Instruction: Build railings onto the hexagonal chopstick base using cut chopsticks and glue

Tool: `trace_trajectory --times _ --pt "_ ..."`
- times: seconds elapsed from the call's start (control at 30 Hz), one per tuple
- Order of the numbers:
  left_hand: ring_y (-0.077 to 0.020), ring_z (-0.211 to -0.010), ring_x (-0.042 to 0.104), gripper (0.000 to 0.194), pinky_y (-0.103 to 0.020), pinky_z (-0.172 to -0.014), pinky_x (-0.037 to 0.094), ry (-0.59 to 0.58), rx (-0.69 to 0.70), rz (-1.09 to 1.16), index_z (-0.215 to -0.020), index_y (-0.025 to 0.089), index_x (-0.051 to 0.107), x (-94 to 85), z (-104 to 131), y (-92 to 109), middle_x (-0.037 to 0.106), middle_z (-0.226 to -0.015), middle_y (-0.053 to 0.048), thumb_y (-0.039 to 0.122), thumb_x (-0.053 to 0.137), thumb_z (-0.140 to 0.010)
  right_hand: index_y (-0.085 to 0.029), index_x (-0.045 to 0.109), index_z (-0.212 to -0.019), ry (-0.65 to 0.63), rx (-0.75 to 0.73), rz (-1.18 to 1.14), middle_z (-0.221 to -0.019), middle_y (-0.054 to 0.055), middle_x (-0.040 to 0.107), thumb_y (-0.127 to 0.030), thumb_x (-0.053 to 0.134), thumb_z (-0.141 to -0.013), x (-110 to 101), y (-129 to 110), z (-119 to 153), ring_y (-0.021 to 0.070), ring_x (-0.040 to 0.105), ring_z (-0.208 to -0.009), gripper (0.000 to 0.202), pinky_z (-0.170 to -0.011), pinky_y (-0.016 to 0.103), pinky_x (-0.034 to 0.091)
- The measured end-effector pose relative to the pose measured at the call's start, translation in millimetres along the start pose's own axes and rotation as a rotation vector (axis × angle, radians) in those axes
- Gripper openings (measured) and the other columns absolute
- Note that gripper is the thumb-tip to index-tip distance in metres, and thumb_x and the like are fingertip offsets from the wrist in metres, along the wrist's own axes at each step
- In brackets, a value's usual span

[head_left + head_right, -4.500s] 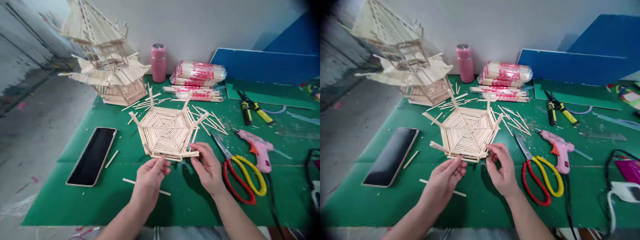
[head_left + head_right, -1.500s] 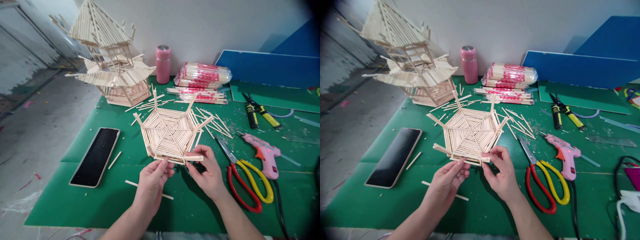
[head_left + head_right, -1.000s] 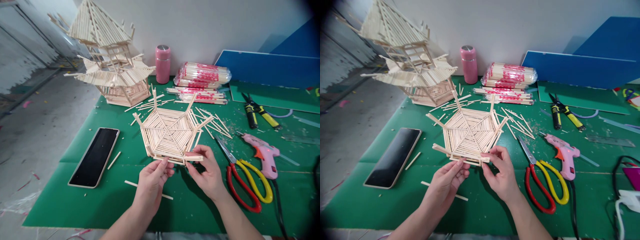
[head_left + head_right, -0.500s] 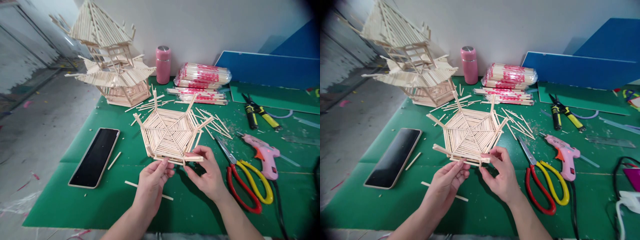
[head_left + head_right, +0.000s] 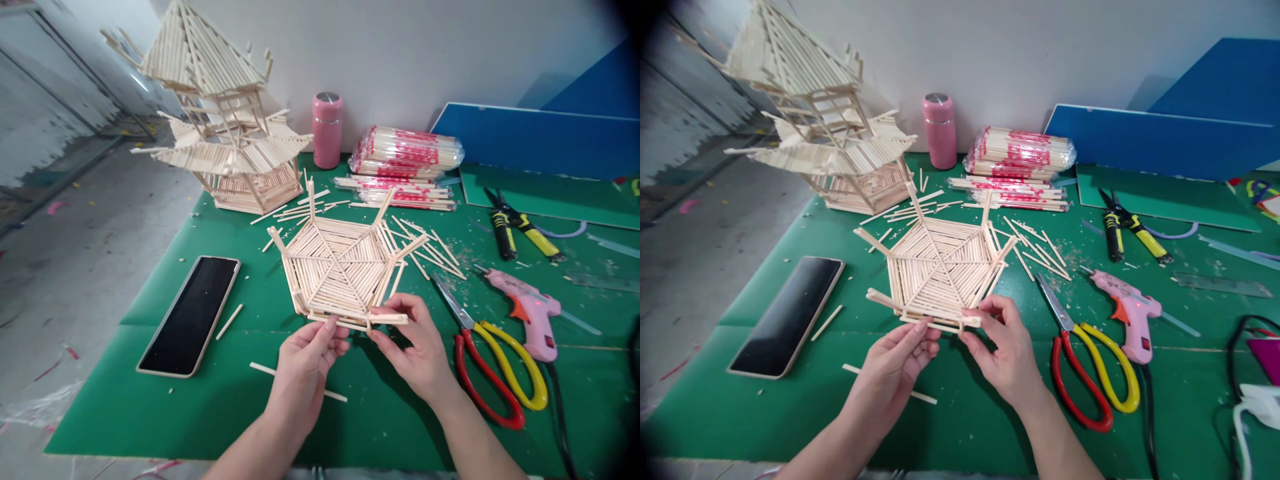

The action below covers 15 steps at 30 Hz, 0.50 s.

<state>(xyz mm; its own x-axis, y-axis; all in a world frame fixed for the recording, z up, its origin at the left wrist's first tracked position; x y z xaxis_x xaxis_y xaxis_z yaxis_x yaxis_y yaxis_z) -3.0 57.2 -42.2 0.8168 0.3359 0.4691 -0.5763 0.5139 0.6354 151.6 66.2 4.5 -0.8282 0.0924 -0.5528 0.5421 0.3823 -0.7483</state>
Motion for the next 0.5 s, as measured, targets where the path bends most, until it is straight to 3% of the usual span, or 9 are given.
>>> trace_trajectory --times 0.5 --pt "-0.0083 -0.054 0.056 0.014 -0.019 -0.056 0.046 -0.002 -0.008 0.025 -0.069 0.007 0.067 0.2 1.1 2.0 0.065 -0.063 -0.006 0.020 0.071 -0.067 -0.024 0.057 -0.106 0.008 -0.003 -0.003 -0.101 0.005 0.043 -0.012 0.060 -0.076 1.0 0.6 1.5 0.0159 0.050 -0.090 0.032 -0.076 0.031 0.047"
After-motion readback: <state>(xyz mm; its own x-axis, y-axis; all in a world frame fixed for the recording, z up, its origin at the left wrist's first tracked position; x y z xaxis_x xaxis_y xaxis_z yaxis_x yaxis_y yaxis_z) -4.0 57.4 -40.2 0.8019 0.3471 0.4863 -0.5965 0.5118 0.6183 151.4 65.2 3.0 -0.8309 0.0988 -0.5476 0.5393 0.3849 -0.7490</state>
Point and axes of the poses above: each hand's wrist, its own z-axis away from the middle knuckle, its own x-axis out of the palm, y = z × x, the point moved 7 cm from there along -z, towards the middle knuckle
